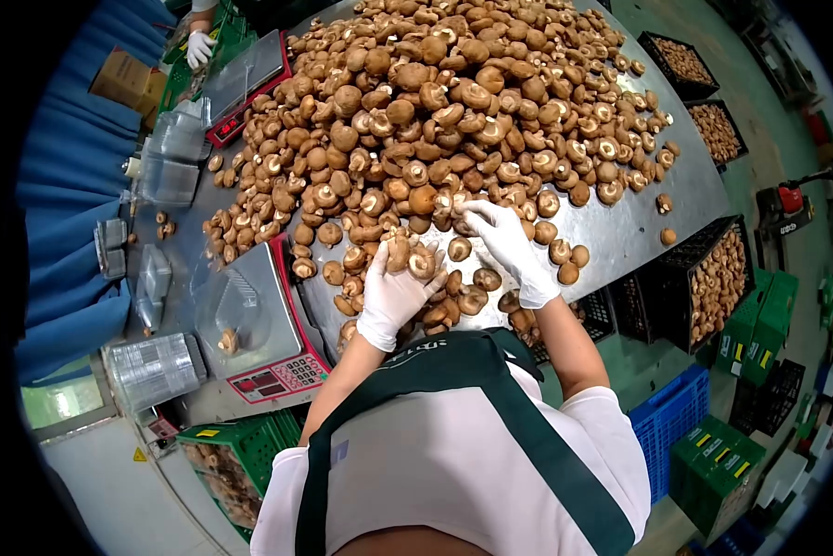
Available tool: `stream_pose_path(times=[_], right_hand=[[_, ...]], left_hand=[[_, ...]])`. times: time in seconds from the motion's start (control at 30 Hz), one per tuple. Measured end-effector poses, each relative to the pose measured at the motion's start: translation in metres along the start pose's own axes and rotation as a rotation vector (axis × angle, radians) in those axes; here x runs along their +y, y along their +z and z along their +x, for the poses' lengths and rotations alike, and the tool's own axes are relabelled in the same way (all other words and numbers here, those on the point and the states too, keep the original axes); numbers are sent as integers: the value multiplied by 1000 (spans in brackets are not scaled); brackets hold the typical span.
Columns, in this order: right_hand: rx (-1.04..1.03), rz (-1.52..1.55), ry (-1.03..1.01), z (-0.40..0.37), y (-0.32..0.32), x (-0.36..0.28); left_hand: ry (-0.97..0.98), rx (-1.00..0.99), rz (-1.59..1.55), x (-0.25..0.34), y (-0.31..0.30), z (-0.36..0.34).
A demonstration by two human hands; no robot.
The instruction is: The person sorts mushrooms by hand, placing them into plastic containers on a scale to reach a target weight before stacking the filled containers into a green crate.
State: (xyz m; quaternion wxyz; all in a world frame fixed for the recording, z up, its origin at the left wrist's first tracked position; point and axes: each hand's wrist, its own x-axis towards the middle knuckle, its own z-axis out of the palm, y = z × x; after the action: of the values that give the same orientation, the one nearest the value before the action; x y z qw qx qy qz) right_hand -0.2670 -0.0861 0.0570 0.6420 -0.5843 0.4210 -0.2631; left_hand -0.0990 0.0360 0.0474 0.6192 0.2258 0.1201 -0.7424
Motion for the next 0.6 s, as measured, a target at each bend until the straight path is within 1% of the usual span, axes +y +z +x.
stream_pose_path(times=[0.07,0.1,0.17,0.23,0.27,0.3,0.33,0.37,0.43,0.5,0.53,0.6], right_hand=[[19,-73,33,-3,-1,-1],[20,-3,133,-3,-5,6],[46,-122,71,1,-11,0],[115,-152,-65,14,-23,2],[147,-198,-109,22,-31,-4],[179,-243,-152,32,-39,-10],[277,-288,-165,46,-45,-13],[352,-392,-271,63,-54,-12],[490,-539,-368,87,-64,-33],[552,-656,-421,121,-78,-40],[550,-624,-397,135,-82,-47],[583,-764,-281,159,-87,-57]], left_hand=[[19,25,18,-1,1,-1],[33,41,39,-1,3,0],[50,59,4,0,-9,3],[27,17,23,5,-10,1],[14,-89,26,7,-11,1],[20,-109,23,8,-9,1],[21,-103,36,9,-6,-1],[23,-97,49,10,-4,-4],[23,-8,77,11,4,-8],[13,-28,67,12,-1,-8],[13,-32,69,13,-3,-9],[-15,133,213,14,-7,-11]])
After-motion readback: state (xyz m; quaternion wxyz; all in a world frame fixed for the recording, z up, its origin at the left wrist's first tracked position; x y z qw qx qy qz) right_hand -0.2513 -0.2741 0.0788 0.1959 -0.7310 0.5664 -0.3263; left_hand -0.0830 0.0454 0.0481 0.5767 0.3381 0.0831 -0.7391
